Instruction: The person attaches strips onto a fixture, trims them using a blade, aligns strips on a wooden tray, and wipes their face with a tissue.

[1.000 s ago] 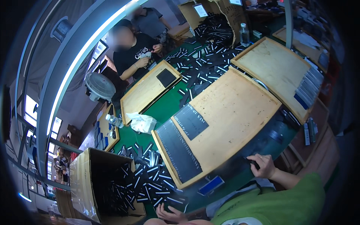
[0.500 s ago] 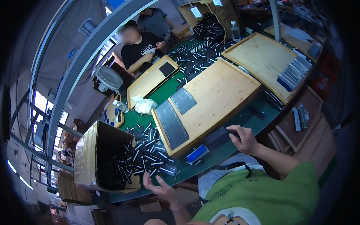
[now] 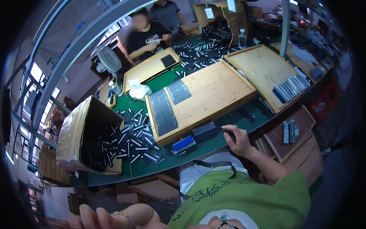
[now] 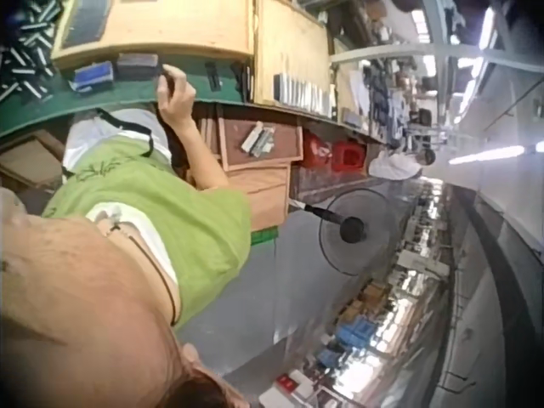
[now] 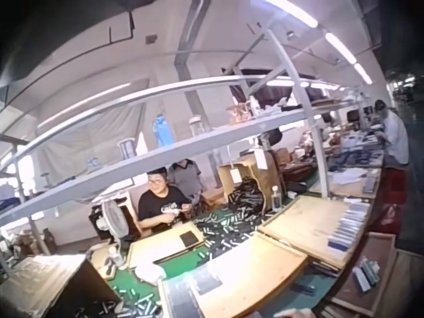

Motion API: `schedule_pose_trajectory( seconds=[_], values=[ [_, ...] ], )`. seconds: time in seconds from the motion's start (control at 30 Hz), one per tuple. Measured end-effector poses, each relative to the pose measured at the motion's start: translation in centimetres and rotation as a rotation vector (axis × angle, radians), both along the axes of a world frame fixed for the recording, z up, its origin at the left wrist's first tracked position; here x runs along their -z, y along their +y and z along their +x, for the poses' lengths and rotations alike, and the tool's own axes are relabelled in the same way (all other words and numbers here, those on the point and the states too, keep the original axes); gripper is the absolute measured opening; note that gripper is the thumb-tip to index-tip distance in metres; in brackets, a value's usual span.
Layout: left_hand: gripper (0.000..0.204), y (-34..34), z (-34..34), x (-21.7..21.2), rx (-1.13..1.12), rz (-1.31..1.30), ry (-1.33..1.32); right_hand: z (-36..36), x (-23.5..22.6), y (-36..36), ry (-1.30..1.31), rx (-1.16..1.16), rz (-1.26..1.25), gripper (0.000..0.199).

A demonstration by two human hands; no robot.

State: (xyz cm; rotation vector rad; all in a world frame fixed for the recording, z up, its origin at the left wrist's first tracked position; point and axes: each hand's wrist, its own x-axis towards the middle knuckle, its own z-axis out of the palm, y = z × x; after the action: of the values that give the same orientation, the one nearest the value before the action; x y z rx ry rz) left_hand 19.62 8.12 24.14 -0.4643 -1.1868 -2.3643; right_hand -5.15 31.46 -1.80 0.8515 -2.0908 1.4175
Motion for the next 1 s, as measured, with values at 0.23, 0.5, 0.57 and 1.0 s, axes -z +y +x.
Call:
schedule_pose_trajectory(
  seconds=[0.23,0.5,0.57,1.0],
  values=[
    [0.044,-2.8,-5.1,5.1,0.428,-0.207,0.621,-0.3,-0.7,-1.1,0.027,-0.02,0.002,0.023],
    [0.029,-0.8,-12.3,17.4,0.587,-0.117,-0.549,-4.3,-3.8,-1.9,-0.175,-0.074,0.129,0.042],
    [0.033,1.2,-15.8,21.8,0.716,-0.279,-0.728,-7.3,-3.1,-3.0,-0.017,-0.161,0.311,0.048],
    [0.043,2.9,-17.8,31.4,0.814,-0.235,-0.894,-8.6,-1.7,-4.8,-0.01,-0.363,0.829,0.057]
  ],
)
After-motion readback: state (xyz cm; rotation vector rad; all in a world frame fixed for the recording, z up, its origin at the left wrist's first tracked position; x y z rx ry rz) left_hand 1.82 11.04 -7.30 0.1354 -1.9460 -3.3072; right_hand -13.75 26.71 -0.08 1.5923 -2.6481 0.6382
